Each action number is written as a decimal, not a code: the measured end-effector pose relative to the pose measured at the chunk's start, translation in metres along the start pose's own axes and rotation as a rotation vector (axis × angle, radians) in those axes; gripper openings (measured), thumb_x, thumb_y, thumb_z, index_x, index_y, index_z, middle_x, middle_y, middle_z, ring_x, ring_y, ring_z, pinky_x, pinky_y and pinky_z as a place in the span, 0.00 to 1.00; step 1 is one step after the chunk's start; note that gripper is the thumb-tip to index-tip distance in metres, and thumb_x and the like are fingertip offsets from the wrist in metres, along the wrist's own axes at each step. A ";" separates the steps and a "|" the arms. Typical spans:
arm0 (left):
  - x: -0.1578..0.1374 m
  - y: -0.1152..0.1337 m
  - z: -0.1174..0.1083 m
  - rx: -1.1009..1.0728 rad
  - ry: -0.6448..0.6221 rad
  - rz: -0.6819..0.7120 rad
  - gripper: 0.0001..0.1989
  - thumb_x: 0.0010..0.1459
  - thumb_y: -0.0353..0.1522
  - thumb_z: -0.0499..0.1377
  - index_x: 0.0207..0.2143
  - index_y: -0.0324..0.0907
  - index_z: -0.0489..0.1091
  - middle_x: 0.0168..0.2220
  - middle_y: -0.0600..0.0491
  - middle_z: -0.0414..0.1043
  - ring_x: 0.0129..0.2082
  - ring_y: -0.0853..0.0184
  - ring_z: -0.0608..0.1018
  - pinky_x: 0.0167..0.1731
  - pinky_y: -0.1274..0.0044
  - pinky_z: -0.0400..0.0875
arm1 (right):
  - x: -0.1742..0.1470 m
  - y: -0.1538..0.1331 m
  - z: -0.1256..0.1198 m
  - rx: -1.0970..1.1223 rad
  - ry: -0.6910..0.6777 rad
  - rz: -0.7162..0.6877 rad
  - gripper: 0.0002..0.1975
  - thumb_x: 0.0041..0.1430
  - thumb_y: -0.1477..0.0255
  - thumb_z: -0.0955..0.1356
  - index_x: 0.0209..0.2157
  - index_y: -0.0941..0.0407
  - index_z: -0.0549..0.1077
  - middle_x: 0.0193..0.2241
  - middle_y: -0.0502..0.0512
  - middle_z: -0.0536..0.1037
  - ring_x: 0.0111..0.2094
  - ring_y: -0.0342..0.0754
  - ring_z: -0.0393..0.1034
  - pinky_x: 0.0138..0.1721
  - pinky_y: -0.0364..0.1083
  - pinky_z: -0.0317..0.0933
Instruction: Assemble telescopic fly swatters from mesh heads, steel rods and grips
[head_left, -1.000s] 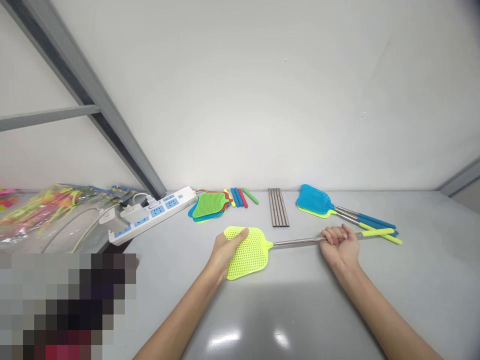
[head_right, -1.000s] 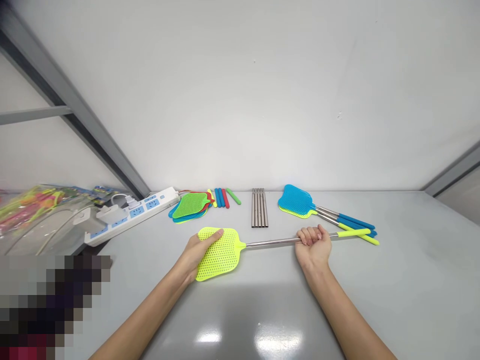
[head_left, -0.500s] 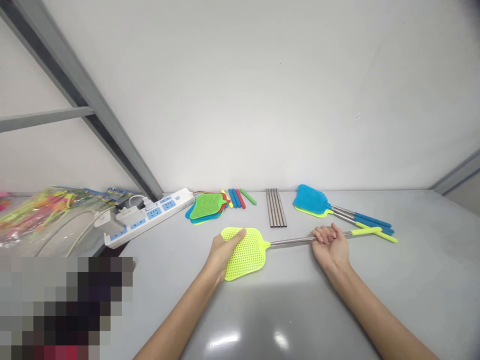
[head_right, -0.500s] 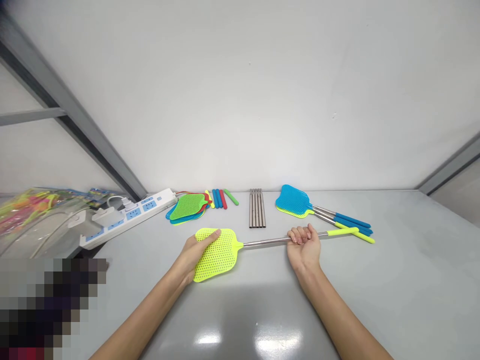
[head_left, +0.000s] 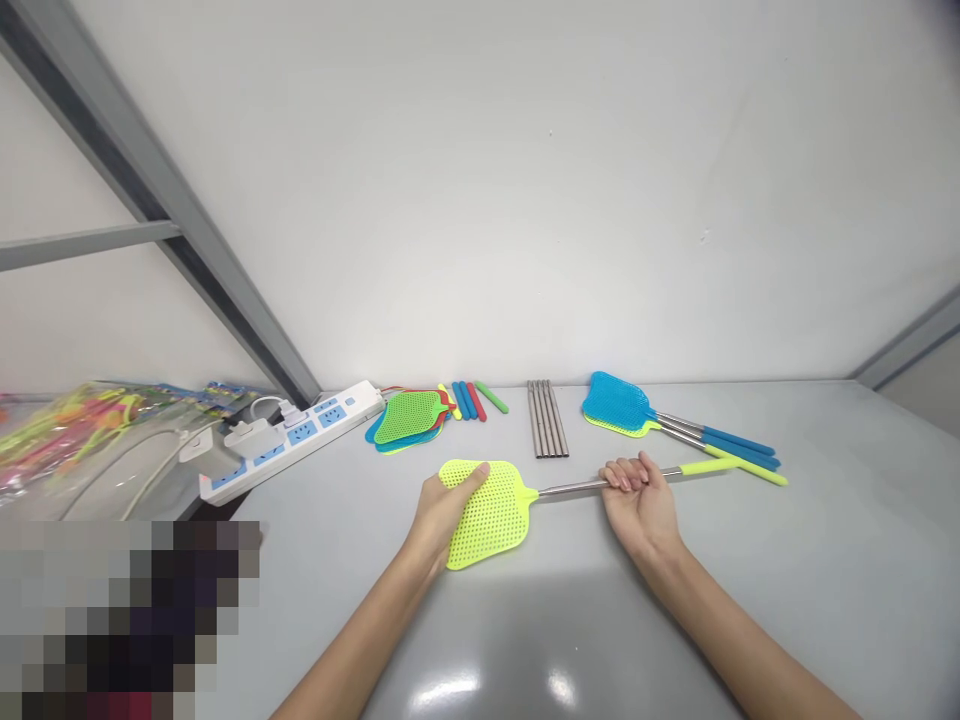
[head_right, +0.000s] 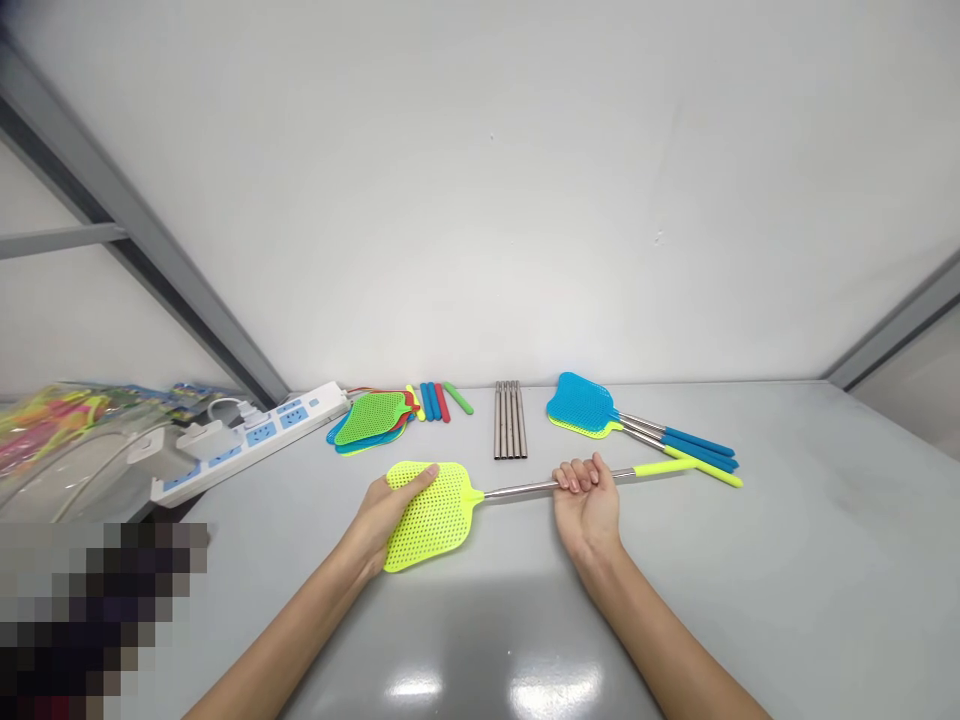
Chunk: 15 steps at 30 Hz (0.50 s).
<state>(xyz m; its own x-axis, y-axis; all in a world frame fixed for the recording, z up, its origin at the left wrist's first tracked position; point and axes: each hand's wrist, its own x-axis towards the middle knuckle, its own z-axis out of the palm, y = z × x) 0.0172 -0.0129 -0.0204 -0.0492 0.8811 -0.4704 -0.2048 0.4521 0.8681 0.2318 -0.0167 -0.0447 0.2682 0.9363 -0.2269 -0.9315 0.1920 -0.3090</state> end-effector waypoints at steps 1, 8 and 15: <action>0.000 0.000 0.000 0.000 -0.003 0.000 0.17 0.38 0.37 0.63 0.30 0.34 0.70 0.29 0.43 0.74 0.26 0.61 0.76 0.28 0.72 0.72 | -0.001 0.001 0.001 -0.004 -0.002 0.005 0.17 0.53 0.73 0.61 0.17 0.56 0.47 0.12 0.42 0.46 0.14 0.37 0.45 0.16 0.38 0.50; 0.000 0.001 0.001 -0.018 -0.028 -0.019 0.17 0.39 0.37 0.63 0.31 0.34 0.69 0.28 0.43 0.74 0.26 0.61 0.76 0.26 0.73 0.72 | -0.007 0.000 0.007 -0.017 -0.022 -0.002 0.16 0.52 0.73 0.61 0.17 0.56 0.47 0.13 0.42 0.46 0.14 0.37 0.46 0.17 0.38 0.50; -0.001 0.000 0.002 -0.031 -0.057 -0.010 0.17 0.40 0.38 0.62 0.31 0.35 0.69 0.29 0.42 0.74 0.26 0.61 0.76 0.25 0.73 0.72 | -0.001 -0.003 0.005 0.020 0.024 0.063 0.15 0.51 0.77 0.60 0.17 0.56 0.47 0.14 0.42 0.46 0.15 0.37 0.46 0.17 0.38 0.51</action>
<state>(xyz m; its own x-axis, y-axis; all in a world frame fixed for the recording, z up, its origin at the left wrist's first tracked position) 0.0187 -0.0136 -0.0193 0.0089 0.8835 -0.4683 -0.2349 0.4571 0.8579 0.2329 -0.0167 -0.0391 0.2145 0.9393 -0.2678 -0.9514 0.1389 -0.2748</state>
